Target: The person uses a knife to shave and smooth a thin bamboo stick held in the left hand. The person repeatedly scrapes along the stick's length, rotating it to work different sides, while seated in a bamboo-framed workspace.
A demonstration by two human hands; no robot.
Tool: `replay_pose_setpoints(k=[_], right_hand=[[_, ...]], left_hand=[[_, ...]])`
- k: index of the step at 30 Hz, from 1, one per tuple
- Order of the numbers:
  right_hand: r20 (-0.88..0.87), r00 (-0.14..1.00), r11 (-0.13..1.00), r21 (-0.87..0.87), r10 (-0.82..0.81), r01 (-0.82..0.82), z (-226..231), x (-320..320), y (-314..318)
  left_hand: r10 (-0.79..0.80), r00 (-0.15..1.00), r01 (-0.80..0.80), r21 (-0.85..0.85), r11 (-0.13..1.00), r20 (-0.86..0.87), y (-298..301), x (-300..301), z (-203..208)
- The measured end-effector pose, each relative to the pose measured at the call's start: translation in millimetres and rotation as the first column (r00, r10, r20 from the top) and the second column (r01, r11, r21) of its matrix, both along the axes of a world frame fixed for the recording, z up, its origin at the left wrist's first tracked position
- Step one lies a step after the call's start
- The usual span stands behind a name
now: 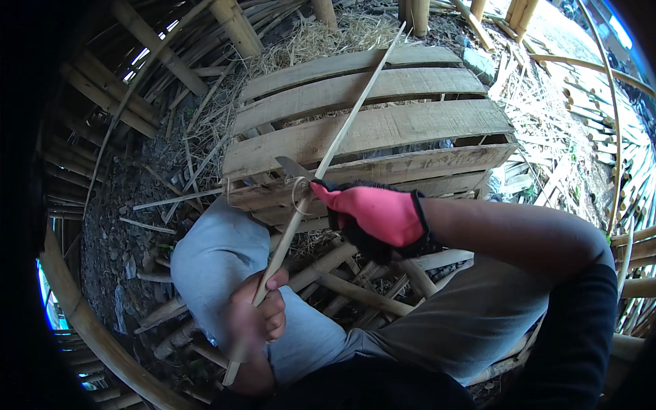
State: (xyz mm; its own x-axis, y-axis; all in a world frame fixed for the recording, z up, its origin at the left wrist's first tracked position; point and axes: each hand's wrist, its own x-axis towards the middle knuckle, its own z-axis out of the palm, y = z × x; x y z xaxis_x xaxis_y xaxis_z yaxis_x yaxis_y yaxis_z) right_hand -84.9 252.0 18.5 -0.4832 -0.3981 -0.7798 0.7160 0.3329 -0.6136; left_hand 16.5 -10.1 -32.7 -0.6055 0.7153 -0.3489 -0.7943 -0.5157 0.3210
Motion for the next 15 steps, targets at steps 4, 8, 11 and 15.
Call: replay_pose_setpoints(k=[4,8,11,15], right_hand=[[-0.041,0.902,0.864,-0.308,-0.430,0.398,-27,-28,23],[-0.123,0.971,0.961,-0.214,-0.205,0.176,-37,1,0],[-0.016,0.931,0.896,-0.279,-0.365,0.346,-20,-2,8],[0.020,0.983,0.965,-0.190,-0.182,0.182,-18,13,-4]], left_hand=[[0.030,0.999,-0.029,-0.009,1.000,0.020,-3,-2,-1],[0.029,0.999,-0.031,-0.078,0.996,-0.029,3,-1,4],[0.017,1.000,-0.017,-0.006,1.000,-0.008,-1,-6,-4],[0.007,0.999,-0.011,-0.117,0.993,-0.031,5,-1,6]])
